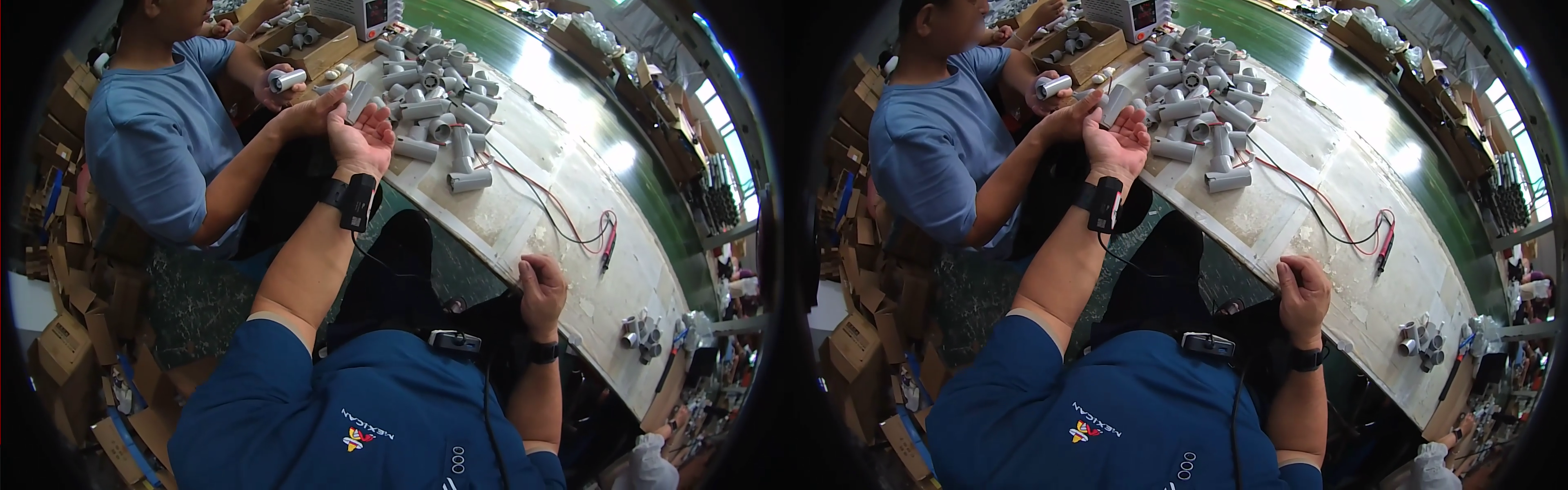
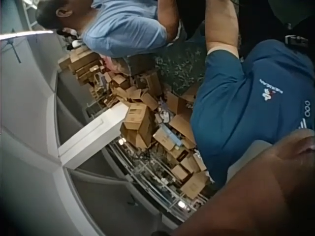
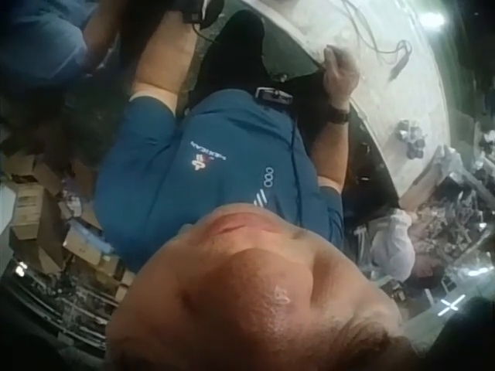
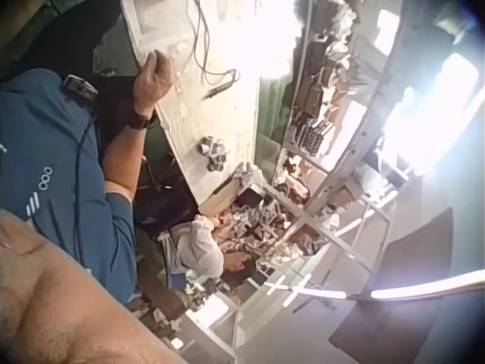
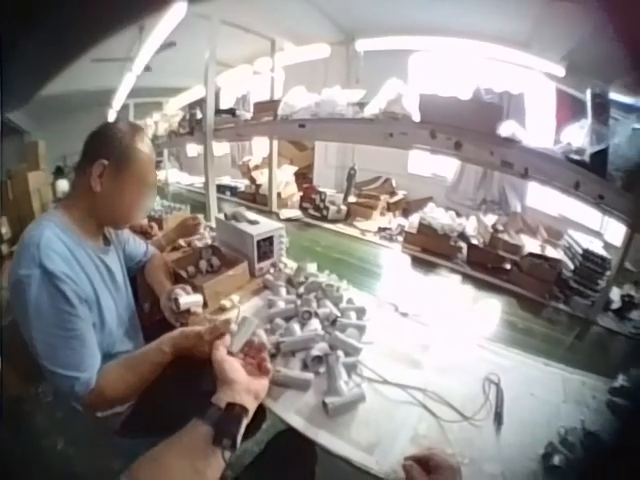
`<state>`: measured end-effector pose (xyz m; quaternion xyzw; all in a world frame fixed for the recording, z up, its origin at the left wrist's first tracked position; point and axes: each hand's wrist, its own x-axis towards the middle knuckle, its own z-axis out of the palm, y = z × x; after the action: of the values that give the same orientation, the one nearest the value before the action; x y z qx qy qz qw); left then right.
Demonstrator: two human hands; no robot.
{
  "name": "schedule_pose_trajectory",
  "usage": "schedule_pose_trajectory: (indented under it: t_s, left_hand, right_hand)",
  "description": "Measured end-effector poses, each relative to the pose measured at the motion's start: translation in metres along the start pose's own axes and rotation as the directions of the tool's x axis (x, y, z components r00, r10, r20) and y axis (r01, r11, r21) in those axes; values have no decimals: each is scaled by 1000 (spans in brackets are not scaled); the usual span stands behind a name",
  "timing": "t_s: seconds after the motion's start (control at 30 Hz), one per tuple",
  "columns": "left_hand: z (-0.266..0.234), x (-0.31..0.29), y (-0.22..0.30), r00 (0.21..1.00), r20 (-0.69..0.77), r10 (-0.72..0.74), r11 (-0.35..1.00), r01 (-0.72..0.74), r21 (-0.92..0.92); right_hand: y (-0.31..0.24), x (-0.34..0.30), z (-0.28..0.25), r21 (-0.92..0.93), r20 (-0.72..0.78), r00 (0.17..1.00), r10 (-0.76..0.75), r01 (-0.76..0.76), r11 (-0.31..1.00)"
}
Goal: The person tests a plastic component with a multimeter probe, sets it aside, and picks up a T-shaped plastic part. They inspect the T-shaped part, insert a small wire into a hole, and press it into place before setting it down.
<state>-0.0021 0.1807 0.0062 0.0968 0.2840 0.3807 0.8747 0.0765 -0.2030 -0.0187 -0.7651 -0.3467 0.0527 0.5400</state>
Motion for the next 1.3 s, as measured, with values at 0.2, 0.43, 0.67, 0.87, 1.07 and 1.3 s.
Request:
schedule_pose_trajectory:
  t_s: [0.2,0.43,0.67,0.87,1.07,1.3]
  left_hand:
    - [-11,-23,-11,994,106,8,975,-31,218]
    - [-21,-84,-49,785,620,-16,605,-486,631]
    - [-3,-123,-106,100,976,-193,198,-970,139]
    - [-19,-130,-141,298,861,-412,385,-799,461]
    - [-28,-128,-155,420,689,-590,698,-164,697]
    - [-27,-117,-156,434,651,-623,673,-128,729]
  right_hand:
    - [0,1,-2,-25,24,1000,7,-6,1000]
    - [-8,6,-12,499,43,974,222,-214,840]
    - [-45,23,-16,1,-4,982,-190,190,982]
    - [-18,0,-29,-39,-47,991,-124,123,992]
    - [-11,-8,-21,-179,-272,923,-272,229,957]
    - [4,-10,-19,-230,-281,895,-347,288,930]
